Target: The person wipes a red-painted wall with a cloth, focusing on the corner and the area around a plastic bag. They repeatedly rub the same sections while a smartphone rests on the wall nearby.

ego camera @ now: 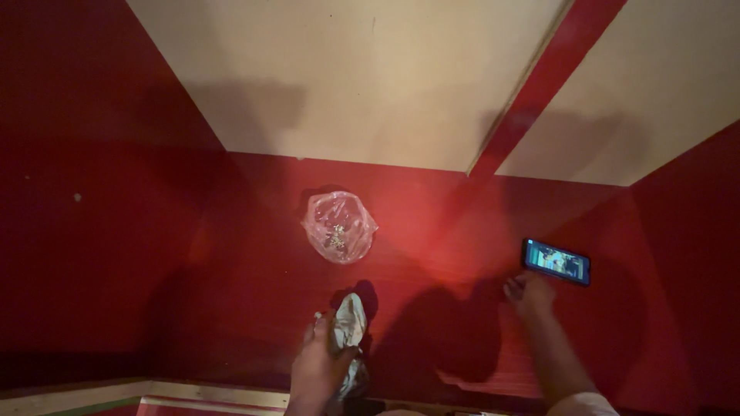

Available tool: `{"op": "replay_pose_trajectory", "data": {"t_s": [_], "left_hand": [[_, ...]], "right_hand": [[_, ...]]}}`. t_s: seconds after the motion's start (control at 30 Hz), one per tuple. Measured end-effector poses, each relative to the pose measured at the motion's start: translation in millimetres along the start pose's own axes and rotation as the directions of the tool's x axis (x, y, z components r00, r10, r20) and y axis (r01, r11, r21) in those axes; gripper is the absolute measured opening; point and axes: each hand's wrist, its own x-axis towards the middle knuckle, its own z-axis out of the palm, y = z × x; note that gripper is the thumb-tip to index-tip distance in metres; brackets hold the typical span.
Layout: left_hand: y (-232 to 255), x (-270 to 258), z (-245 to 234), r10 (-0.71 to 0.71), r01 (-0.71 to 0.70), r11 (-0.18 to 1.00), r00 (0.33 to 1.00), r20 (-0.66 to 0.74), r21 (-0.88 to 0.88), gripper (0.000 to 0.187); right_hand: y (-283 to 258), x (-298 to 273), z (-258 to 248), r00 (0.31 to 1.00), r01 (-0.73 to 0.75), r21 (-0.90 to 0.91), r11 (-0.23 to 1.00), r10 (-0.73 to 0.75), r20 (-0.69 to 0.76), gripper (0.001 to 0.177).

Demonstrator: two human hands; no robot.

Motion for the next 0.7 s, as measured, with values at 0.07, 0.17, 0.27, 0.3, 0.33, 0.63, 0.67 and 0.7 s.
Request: {"op": "replay_pose_trajectory", "data": {"t_s": [0.07, 0.17, 0.27, 0.3, 0.33, 0.63, 0.67, 0.7], "left_hand": [[-3.5, -0.2, 0.3, -0.003, 0.003, 1.000, 1.000, -0.013, -0.008, 0.087], [-9.9, -1.2, -1.7, 0.007, -0.007, 1.000, 0.999, -0.031, -0.003, 0.091], [-12.8, -2.2, -6.8, 0.009, -0.010, 1.000, 0.999, -0.048, -0.017, 0.089], [-13.3, -3.6, -8.9, 0.012, -0.014, 0.999, 0.999, -0.052, -0.039, 0.087], [-13.6, -4.9, -10.6, 0.015, -0.019, 0.998, 0.998, -0.057, -0.063, 0.084], [-46.4, 12.8, 9.5, -0.200, 0.002, 0.881, 0.908, -0.368, -0.473, 0.073], [-51.5, 18.6, 13.6, -0.220, -0.009, 0.844, 0.906, -0.362, -0.536, 0.071], [-55.6, 24.1, 17.9, -0.238, -0.022, 0.803, 0.904, -0.355, -0.595, 0.070]], "right_hand": [[9.4, -1.8, 0.0, 1.000, 0.003, -0.029, 1.000, -0.004, -0.027, 0.018], [22.5, -6.8, -9.5, 0.999, 0.041, -0.069, 0.997, -0.043, -0.025, 0.020], [20.7, -10.7, -21.1, 0.997, 0.077, 0.029, 0.997, -0.076, -0.035, 0.027], [18.3, -13.6, -23.5, 0.993, 0.113, -0.039, 0.993, -0.114, -0.018, 0.029], [16.9, -17.8, -23.2, 0.989, 0.150, -0.107, 0.983, -0.151, 0.001, 0.030], [112.0, -184.0, 93.4, 0.408, 0.487, -0.212, 0.847, -0.007, 0.913, 0.041], [124.3, -214.9, 106.3, 0.340, 0.533, -0.262, 0.804, 0.080, 0.937, 0.054], [131.2, -241.8, 116.2, 0.274, 0.582, -0.304, 0.754, 0.170, 0.947, 0.068]]}}
